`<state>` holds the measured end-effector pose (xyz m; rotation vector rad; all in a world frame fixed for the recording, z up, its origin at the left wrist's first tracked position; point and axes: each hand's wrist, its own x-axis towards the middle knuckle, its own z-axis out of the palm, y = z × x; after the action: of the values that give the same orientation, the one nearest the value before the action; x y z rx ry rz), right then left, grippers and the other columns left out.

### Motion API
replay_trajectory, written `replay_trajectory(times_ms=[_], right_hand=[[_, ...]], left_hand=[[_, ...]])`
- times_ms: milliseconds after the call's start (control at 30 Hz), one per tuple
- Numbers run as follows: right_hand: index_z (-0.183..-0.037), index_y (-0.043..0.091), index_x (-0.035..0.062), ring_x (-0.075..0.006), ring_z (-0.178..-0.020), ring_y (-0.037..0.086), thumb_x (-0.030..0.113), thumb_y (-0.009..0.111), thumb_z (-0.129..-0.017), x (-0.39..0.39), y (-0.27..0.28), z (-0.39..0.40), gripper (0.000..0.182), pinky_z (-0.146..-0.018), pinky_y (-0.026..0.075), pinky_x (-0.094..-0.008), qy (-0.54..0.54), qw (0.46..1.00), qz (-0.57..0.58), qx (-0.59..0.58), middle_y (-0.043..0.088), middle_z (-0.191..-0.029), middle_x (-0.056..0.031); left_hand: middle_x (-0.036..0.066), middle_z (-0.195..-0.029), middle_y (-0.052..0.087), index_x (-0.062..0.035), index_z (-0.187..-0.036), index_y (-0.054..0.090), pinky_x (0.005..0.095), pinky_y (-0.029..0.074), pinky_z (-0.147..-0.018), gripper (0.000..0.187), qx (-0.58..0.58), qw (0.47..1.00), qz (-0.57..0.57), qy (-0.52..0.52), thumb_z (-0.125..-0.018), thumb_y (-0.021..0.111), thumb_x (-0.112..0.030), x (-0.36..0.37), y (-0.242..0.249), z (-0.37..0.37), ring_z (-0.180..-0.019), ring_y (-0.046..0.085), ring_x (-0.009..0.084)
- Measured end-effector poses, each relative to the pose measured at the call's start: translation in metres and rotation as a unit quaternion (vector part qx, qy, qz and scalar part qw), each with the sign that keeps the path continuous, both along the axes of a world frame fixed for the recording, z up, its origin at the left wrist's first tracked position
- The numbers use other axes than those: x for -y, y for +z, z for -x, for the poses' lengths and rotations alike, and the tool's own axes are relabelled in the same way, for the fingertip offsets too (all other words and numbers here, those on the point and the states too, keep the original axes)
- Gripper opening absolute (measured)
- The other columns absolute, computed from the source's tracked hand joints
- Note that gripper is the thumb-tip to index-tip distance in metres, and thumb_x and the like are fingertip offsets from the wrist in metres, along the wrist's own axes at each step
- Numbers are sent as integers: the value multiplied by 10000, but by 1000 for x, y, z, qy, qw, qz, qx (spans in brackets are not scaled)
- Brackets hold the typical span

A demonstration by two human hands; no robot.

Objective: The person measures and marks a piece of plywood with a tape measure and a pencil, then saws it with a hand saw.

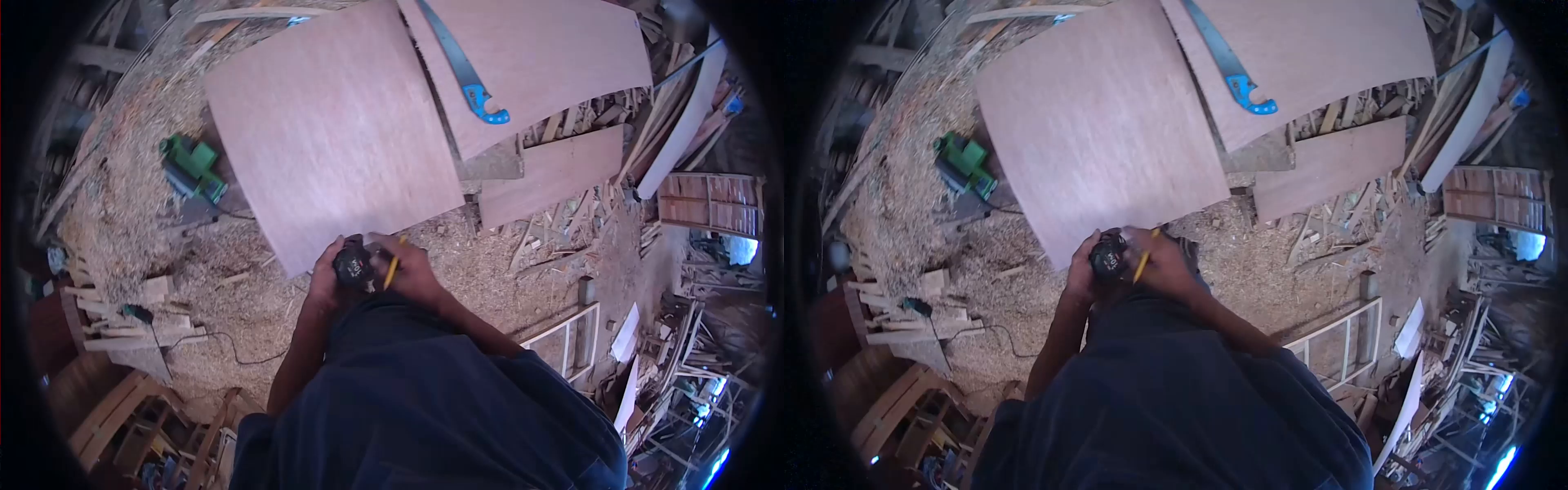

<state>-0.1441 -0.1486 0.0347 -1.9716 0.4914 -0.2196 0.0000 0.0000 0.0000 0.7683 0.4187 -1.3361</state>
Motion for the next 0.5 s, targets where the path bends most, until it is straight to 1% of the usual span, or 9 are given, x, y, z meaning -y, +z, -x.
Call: replay_trajectory(times_ms=[67,100,167,200,267,367,400,500], right_hand=[[-1424,636,8,-232,-1169,700,169,682,-1074,21,4,-3,388,-1010,568,-346,-85,988,-129,-33,730,-1273,-137],[-1404,646,1,-212,-1140,701,153,681,-1071,-43,10,21,368,-984,575,-334,-89,976,-192,-46,734,-1248,-126],[-1365,665,-13,-173,-1083,704,122,679,-1066,-35,2,24,328,-934,588,-310,-101,961,-251,-49,741,-1198,-105],[-1349,673,-10,-167,-1069,706,120,691,-1056,-31,2,25,320,-921,593,-309,-89,953,-285,-59,741,-1184,-97],[-1317,688,-4,-155,-1042,710,116,715,-1038,-29,1,24,305,-897,602,-305,-65,928,-357,-83,743,-1156,-83],[-1273,701,9,-156,-1034,707,112,738,-1022,-30,-27,35,275,-884,609,-304,-75,892,-429,-122,740,-1129,-78],[-1249,703,26,-161,-1030,705,98,761,-1001,-29,-33,42,264,-878,611,-302,-67,876,-469,-85,731,-1126,-62],[-1214,703,31,-161,-1032,696,66,777,-977,-22,-68,63,250,-880,611,-313,-19,868,-482,-118,717,-1120,-54]], left_hand=[[112,-1056,771,-60,-1335,671,385,634,-813,477,49,997,-39,-41,-1099,566,-461,18,20,-9,-908,756,249],[111,-1082,763,-52,-1330,670,366,628,-796,465,83,993,-65,-57,-1102,570,-445,-50,36,14,-929,747,235],[108,-1132,749,-34,-1319,668,329,616,-762,441,173,980,-47,-88,-1109,578,-412,-45,34,17,-971,730,205],[109,-1164,738,-27,-1330,656,344,590,-857,429,260,956,-48,-124,-1103,597,-387,-41,31,20,-1032,714,200],[112,-1229,718,-13,-1352,631,375,538,-1047,415,423,884,-57,-193,-1093,634,-337,-40,29,30,-1155,681,190],[113,-1280,697,-14,-1399,584,368,501,-1087,426,422,876,-16,-233,-1058,704,-240,-40,46,45,-1218,641,187],[143,-1301,701,-76,-1435,581,392,556,-1007,571,481,850,-13,-214,-984,794,-354,-49,0,54,-1163,683,246],[161,-1294,715,-103,-1414,610,427,554,-1026,626,523,813,-73,-245,-922,836,-418,-52,-22,68,-1183,696,306]])
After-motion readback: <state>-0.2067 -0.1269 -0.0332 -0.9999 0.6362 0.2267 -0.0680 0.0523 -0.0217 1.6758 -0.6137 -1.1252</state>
